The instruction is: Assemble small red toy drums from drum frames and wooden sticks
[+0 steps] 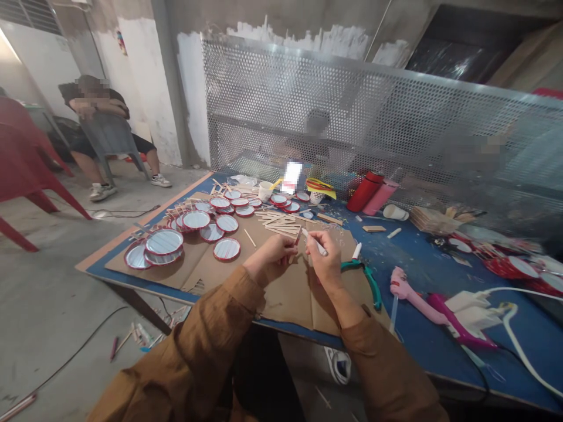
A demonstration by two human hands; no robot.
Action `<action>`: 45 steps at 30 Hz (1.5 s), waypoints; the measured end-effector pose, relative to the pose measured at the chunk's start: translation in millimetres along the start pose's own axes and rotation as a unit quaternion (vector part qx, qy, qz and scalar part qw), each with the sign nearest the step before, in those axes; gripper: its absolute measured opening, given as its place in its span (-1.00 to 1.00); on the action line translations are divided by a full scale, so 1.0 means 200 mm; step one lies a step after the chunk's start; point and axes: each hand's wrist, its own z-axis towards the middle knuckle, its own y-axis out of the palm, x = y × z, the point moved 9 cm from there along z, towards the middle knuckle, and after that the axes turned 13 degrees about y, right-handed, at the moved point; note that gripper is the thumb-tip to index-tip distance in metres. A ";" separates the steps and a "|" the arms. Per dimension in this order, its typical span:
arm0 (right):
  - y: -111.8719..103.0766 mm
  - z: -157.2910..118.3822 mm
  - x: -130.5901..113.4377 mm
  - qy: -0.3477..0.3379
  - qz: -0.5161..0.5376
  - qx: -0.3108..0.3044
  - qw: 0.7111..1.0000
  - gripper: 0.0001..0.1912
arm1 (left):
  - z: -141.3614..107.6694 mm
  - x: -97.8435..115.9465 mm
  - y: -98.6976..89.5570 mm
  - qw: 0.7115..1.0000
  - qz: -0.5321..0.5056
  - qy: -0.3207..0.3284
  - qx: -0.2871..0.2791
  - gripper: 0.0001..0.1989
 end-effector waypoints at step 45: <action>-0.01 0.00 -0.02 -0.011 -0.004 0.005 1.000 -0.76 | 0.00 0.02 0.00 1.000 0.000 0.006 -0.010 -0.85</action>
